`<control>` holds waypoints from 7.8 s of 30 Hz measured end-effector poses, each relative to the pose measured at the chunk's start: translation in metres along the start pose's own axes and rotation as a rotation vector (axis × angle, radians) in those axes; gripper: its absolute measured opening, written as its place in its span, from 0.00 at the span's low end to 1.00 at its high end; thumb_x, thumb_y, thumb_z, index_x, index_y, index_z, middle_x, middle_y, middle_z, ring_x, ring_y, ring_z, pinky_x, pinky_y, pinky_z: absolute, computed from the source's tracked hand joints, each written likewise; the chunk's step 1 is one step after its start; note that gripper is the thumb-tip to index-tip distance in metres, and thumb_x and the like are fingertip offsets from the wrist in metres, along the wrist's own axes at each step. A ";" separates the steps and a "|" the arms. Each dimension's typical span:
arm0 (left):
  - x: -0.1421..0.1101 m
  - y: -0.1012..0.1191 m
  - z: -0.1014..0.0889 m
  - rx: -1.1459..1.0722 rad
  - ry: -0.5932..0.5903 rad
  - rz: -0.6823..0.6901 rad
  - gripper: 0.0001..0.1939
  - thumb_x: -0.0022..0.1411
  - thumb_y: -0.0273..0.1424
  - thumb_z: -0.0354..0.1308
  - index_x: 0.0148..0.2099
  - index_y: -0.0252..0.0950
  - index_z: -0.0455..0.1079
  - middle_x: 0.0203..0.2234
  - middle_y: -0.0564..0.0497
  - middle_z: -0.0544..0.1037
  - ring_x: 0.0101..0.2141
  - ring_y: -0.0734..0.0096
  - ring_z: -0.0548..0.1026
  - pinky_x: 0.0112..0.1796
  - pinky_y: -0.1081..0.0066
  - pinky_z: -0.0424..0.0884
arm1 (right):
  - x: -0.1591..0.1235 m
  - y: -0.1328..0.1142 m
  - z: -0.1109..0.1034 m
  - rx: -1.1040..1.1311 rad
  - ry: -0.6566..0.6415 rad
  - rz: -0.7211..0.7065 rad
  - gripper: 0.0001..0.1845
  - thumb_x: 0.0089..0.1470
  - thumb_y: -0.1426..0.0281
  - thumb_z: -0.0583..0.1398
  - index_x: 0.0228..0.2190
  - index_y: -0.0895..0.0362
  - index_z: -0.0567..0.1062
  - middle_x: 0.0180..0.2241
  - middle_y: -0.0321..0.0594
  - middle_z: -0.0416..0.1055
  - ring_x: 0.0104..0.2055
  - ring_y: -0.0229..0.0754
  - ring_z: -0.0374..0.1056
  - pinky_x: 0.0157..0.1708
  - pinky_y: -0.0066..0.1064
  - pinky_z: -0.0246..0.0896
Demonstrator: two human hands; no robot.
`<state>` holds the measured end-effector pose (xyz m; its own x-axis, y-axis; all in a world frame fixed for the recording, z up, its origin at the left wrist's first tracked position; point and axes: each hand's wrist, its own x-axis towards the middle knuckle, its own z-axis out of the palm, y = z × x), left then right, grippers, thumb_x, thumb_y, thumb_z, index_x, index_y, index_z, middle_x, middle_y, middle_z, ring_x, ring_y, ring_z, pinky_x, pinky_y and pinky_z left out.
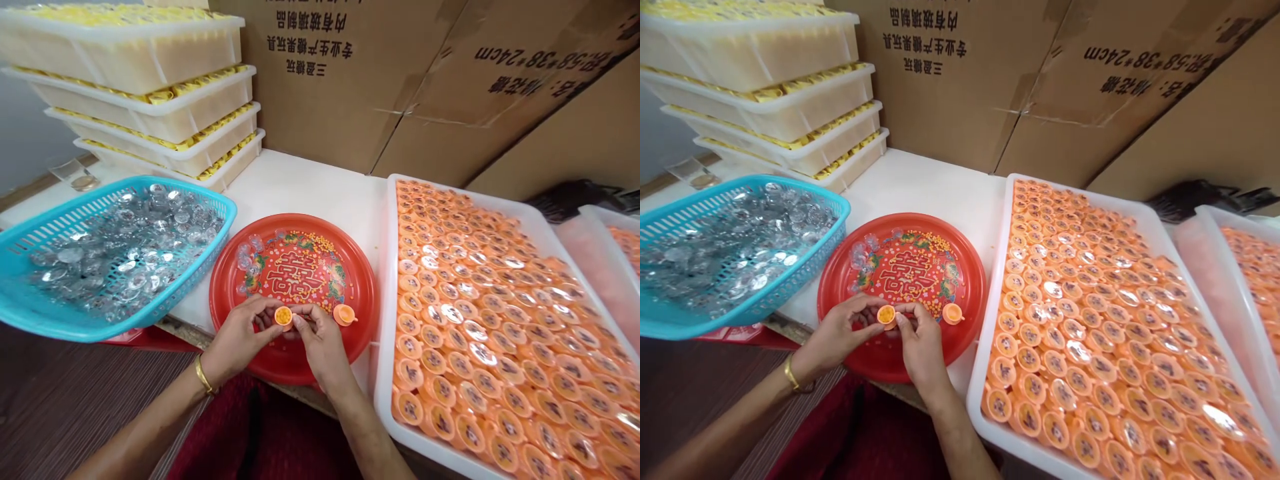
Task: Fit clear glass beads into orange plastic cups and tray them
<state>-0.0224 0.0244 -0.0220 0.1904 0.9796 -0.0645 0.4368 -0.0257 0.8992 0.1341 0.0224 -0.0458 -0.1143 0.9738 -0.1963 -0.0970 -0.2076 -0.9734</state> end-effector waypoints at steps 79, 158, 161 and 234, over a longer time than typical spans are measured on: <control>-0.006 0.018 -0.001 0.262 0.192 0.325 0.04 0.59 0.27 0.59 0.39 0.36 0.69 0.29 0.54 0.76 0.30 0.77 0.73 0.34 0.76 0.70 | -0.025 -0.010 -0.016 0.032 0.077 -0.139 0.06 0.57 0.66 0.57 0.33 0.55 0.70 0.41 0.41 0.75 0.43 0.41 0.71 0.42 0.32 0.65; -0.006 0.022 0.015 0.281 0.037 0.303 0.16 0.62 0.33 0.57 0.52 0.42 0.71 0.34 0.50 0.74 0.34 0.72 0.73 0.38 0.71 0.72 | -0.022 -0.008 -0.010 0.064 0.086 -0.150 0.07 0.54 0.64 0.60 0.33 0.54 0.69 0.33 0.37 0.75 0.35 0.38 0.72 0.35 0.29 0.68; -0.005 0.021 0.019 0.323 0.059 0.327 0.16 0.62 0.32 0.56 0.52 0.41 0.70 0.35 0.49 0.73 0.35 0.71 0.73 0.38 0.69 0.72 | -0.021 -0.008 -0.009 0.086 0.109 -0.137 0.07 0.54 0.65 0.60 0.34 0.55 0.69 0.34 0.37 0.75 0.35 0.38 0.72 0.34 0.28 0.69; 0.002 0.024 0.017 0.032 0.037 0.149 0.04 0.58 0.31 0.60 0.32 0.37 0.71 0.24 0.55 0.72 0.26 0.77 0.70 0.28 0.77 0.67 | -0.023 -0.006 -0.014 -0.067 0.105 -0.254 0.07 0.56 0.67 0.59 0.35 0.55 0.76 0.37 0.40 0.76 0.40 0.40 0.73 0.40 0.30 0.71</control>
<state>0.0032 0.0225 -0.0081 0.2227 0.9712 0.0850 0.4341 -0.1768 0.8834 0.1509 0.0029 -0.0367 0.0091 0.9989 0.0467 -0.0435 0.0471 -0.9979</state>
